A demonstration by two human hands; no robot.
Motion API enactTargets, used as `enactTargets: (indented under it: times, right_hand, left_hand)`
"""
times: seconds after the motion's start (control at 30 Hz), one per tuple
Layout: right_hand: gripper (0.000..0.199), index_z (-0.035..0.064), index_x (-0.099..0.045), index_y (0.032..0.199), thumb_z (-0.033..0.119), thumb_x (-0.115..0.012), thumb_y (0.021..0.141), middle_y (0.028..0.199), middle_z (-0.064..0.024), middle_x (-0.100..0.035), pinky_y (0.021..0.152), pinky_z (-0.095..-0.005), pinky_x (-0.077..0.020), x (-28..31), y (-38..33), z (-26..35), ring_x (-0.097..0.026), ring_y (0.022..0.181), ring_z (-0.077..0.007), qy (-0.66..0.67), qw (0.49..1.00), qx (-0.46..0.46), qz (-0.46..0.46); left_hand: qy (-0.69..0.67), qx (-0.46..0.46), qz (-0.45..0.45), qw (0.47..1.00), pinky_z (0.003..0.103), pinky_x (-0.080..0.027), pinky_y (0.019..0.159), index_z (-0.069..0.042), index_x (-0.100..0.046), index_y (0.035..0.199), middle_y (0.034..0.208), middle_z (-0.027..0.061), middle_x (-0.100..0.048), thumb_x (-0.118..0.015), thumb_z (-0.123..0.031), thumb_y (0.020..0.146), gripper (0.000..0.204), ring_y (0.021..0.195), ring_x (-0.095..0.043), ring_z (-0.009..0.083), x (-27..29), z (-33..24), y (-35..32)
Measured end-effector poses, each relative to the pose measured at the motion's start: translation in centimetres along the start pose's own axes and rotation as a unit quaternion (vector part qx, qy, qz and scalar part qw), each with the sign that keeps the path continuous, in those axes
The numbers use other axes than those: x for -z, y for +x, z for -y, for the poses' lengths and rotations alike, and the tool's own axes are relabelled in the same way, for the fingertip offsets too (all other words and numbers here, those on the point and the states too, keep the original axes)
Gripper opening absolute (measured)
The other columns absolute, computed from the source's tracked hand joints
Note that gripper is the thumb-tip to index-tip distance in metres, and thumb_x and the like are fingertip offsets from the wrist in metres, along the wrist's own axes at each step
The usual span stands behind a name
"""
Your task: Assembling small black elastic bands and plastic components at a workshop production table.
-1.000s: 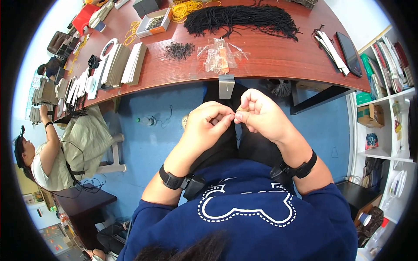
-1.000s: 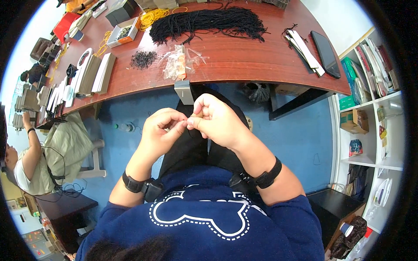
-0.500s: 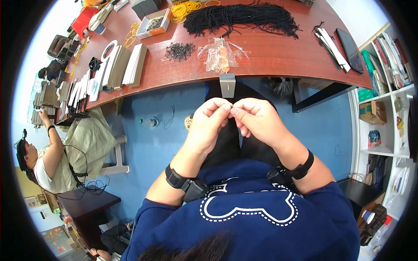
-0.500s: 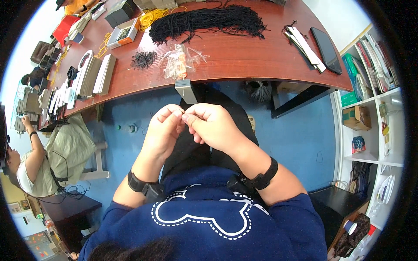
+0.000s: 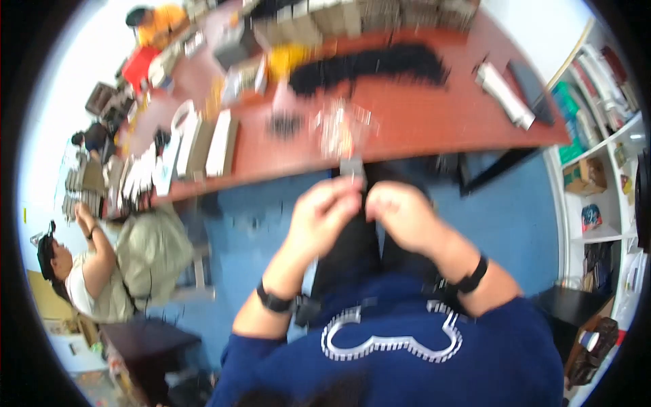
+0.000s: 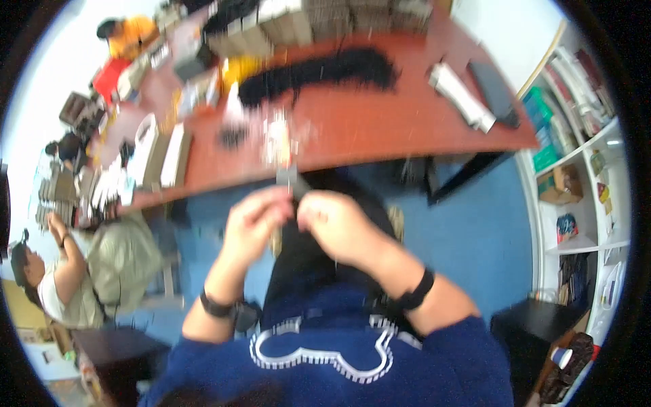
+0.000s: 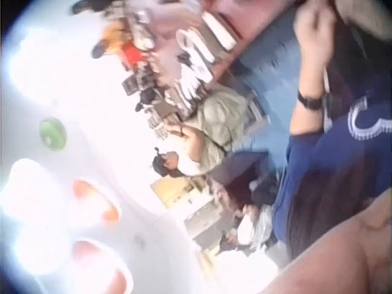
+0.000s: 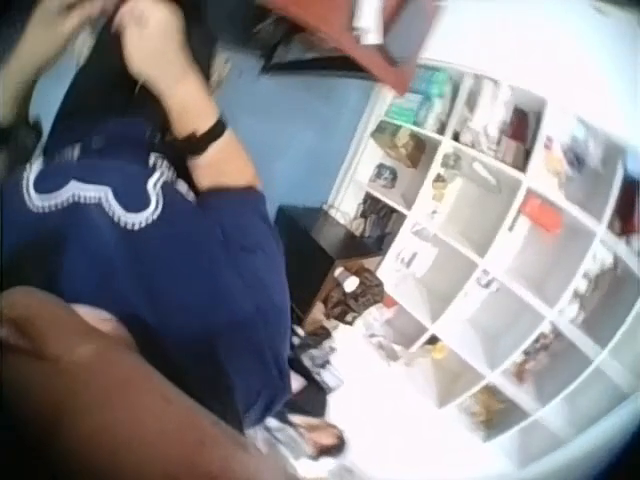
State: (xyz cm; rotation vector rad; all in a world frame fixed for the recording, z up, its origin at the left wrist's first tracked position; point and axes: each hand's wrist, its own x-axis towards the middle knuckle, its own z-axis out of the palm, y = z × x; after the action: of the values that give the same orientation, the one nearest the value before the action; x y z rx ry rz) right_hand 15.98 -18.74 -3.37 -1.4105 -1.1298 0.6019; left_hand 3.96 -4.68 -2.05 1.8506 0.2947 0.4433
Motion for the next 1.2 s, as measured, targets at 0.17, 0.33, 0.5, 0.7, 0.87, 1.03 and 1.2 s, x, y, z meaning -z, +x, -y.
enactTargets:
  times: [0.17,0.33,0.5,0.7,0.87,1.03,1.2]
  right_hand:
    - [0.016,0.0026,-0.059,0.08,0.014,-0.051,0.088,0.075,-0.0082,-0.06,0.071,-0.0295,-0.045,-0.4,-1.1,-0.9,-0.056,0.073,-0.0167,0.033,0.99,-0.128,0.055]
    - [0.017,0.0038,-0.06,0.084,0.018,-0.051,0.089,0.08,-0.0077,-0.062,0.072,-0.0294,-0.045,-0.2,-1.1,0.4,-0.058,0.077,-0.0166,-0.022,0.99,-0.122,0.065]
    - [0.018,0.0039,-0.061,0.085,0.018,-0.051,0.089,0.081,-0.0073,-0.062,0.073,-0.0292,-0.0449,0.5,-0.8,1.3,-0.058,0.077,-0.0166,-0.033,0.987,-0.136,0.083]
    - [0.02,0.0042,-0.061,0.086,0.021,-0.052,0.09,0.08,-0.0065,-0.063,0.072,-0.0288,-0.0447,1.1,-1.0,0.7,-0.057,0.076,-0.0148,0.007,0.979,-0.179,0.096]
    - [0.018,0.0036,-0.059,0.085,0.022,-0.057,0.088,0.074,-0.0062,-0.06,0.062,-0.0283,-0.0439,1.8,-1.9,1.4,-0.055,0.067,-0.014,-0.003,0.986,-0.161,0.043]
    - [0.013,0.0037,-0.057,0.084,0.015,-0.062,0.083,0.069,-0.0098,-0.056,0.055,-0.0318,-0.0442,1.5,-2.9,1.6,-0.055,0.06,-0.0216,-0.113,0.992,0.025,-0.055]
    - [0.008,0.0055,-0.059,0.085,0.01,-0.061,0.079,0.072,-0.0114,-0.057,0.057,-0.0356,-0.0458,0.1,-2.9,1.2,-0.057,0.063,-0.0271,-0.088,0.989,0.072,-0.094]
  left_hand:
    - [0.088,0.026,0.015,0.996,0.027,-0.049,0.072,-0.001,-0.066,0.09,0.086,0.0062,-0.066,-0.066,-0.005,0.08,0.011,0.077,-0.061,0.0123,-0.6,-0.3,-1.1]
    - [0.035,0.032,0.005,0.999,0.022,-0.048,0.068,0.0,-0.064,0.094,0.081,0.0045,-0.065,-0.064,-0.005,0.083,0.012,0.074,-0.06,0.0093,-0.8,-0.1,-1.8]
    - [-0.06,0.085,0.027,0.994,0.021,-0.048,0.069,0.001,-0.063,0.091,0.085,0.0046,-0.066,-0.061,-0.005,0.085,0.009,0.076,-0.06,0.0079,-0.9,-0.2,-1.4]
    - [-0.025,0.083,0.019,0.996,0.02,-0.046,0.067,0.0,-0.062,0.088,0.081,0.003,-0.065,-0.06,-0.005,0.086,0.006,0.073,-0.057,0.007,-1.6,-0.2,-1.1]
    - [-0.089,0.09,0.015,0.992,0.021,-0.047,0.067,0.0,-0.061,0.087,0.079,0.0026,-0.063,-0.06,-0.005,0.086,0.006,0.071,-0.057,0.0078,-2.7,0.2,-0.9]
    - [-0.055,0.083,-0.02,0.995,0.021,-0.047,0.067,0.001,-0.061,0.088,0.079,0.0029,-0.063,-0.06,-0.004,0.086,0.005,0.072,-0.057,0.008,-3.6,0.0,-1.1]
    - [-0.106,0.09,-0.031,0.99,0.021,-0.048,0.067,0.001,-0.062,0.088,0.078,0.0022,-0.063,-0.059,-0.004,0.086,0.006,0.072,-0.058,0.0073,-2.9,0.1,-2.1]
